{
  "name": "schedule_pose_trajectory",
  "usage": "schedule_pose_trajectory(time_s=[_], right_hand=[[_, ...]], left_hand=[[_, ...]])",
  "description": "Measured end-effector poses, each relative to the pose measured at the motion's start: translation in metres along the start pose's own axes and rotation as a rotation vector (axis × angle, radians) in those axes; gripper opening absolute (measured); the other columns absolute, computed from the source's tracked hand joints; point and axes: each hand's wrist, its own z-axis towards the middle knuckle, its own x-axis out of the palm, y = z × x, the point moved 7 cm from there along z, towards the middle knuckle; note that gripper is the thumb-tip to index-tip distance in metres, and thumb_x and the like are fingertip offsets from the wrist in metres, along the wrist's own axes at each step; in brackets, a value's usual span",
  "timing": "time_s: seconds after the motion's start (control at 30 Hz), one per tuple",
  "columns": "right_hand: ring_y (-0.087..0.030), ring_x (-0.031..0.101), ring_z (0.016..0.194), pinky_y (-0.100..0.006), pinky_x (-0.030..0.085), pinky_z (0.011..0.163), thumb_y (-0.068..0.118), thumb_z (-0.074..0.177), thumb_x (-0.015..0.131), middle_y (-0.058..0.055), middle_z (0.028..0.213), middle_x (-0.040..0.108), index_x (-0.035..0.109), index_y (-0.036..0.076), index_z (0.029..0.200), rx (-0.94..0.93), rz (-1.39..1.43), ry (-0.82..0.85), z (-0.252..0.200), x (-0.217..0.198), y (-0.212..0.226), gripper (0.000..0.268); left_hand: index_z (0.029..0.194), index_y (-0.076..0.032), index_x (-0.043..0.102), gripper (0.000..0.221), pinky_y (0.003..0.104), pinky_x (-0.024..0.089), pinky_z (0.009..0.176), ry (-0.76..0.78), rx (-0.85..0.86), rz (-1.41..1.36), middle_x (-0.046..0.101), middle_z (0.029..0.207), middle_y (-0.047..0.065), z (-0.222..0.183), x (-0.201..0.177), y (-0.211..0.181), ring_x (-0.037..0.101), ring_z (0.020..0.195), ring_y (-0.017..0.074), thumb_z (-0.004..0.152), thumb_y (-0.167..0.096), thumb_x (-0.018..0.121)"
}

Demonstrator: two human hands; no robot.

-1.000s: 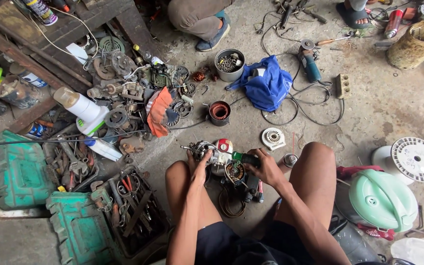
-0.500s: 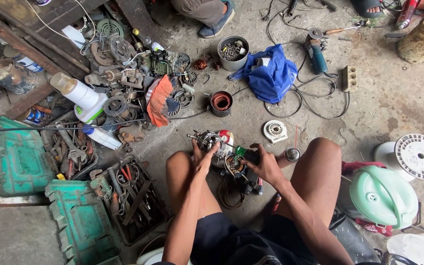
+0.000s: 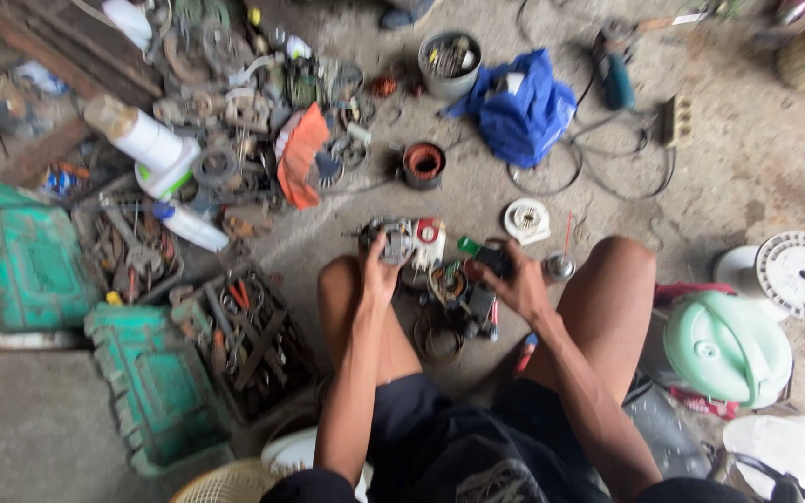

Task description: Disassembling and cleaning an electric fan motor using a screwdriver and manual manipulation.

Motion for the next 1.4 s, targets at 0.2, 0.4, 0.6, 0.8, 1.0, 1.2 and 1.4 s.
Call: schedule_pose_trajectory(time_s=[0.2,0.4,0.6,0.8,1.0,1.2,1.4], right_hand=[[-0.044,0.085,0.097,-0.048,0.062,0.098,0.028,0.093,0.105,-0.023,0.1,0.086,0.085,0.017,0.137,-0.187,-0.021,-0.172,-0.004,-0.02,0.022,0.05],[-0.032,0.085,0.091,-0.044,0.042,0.121,0.032,0.093,0.105,-0.015,0.103,0.088,0.086,0.015,0.141,-0.355,-0.106,-0.143,-0.008,-0.018,0.019,0.054],[-0.032,0.086,0.09,-0.05,0.042,0.119,0.034,0.096,0.103,-0.014,0.101,0.089,0.084,0.013,0.138,-0.422,-0.147,-0.132,-0.013,-0.008,0.038,0.05],[-0.03,0.085,0.09,-0.051,0.043,0.12,0.038,0.096,0.104,-0.011,0.099,0.088,0.085,0.015,0.139,-0.459,-0.223,-0.15,-0.012,0.0,0.022,0.052],[-0.032,0.085,0.091,-0.052,0.044,0.118,0.036,0.098,0.102,-0.013,0.099,0.088,0.084,0.013,0.14,-0.437,-0.22,-0.142,-0.012,-0.002,0.028,0.051],[-0.032,0.085,0.093,-0.053,0.045,0.117,0.035,0.098,0.1,-0.013,0.1,0.088,0.084,0.013,0.14,-0.451,-0.285,-0.131,-0.013,-0.004,0.032,0.049],[-0.043,0.081,0.103,-0.057,0.057,0.106,0.056,0.106,0.094,-0.02,0.091,0.083,0.074,0.013,0.149,-0.249,-0.365,-0.106,-0.015,0.007,0.002,0.064]], left_hand=[[0.14,-0.021,0.084,0.041,0.046,0.067,0.107,0.09,0.065,-0.118,0.086,0.135,0.006,0.036,-0.035,0.023,0.082,0.117,0.0199,0.102,-0.026,0.098],[0.167,-0.021,0.055,0.087,0.05,0.075,0.097,0.061,0.245,-0.009,0.071,0.148,0.015,0.044,-0.061,0.04,0.078,0.119,0.0286,0.097,-0.011,0.104],[0.173,-0.023,0.045,0.101,0.055,0.066,0.117,0.058,0.315,0.174,0.056,0.167,0.024,-0.036,0.012,-0.019,0.065,0.144,0.0383,0.095,-0.015,0.107],[0.187,-0.018,0.02,0.133,0.057,0.062,0.122,0.033,0.269,0.145,0.045,0.173,0.03,-0.026,0.003,-0.005,0.061,0.147,0.0437,0.09,-0.014,0.11],[0.191,-0.017,0.012,0.143,0.053,0.061,0.124,0.003,0.257,0.16,0.038,0.177,0.033,-0.057,0.037,-0.027,0.056,0.153,0.0456,0.087,-0.014,0.11],[0.192,-0.017,0.005,0.15,0.053,0.058,0.128,-0.021,0.247,0.18,0.032,0.18,0.036,-0.018,-0.01,0.001,0.054,0.156,0.0466,0.086,-0.014,0.112],[0.189,-0.014,0.021,0.149,0.055,0.038,0.144,-0.06,0.377,0.967,0.046,0.181,0.034,-0.066,0.033,-0.038,0.045,0.171,0.0459,0.08,-0.062,0.111]])
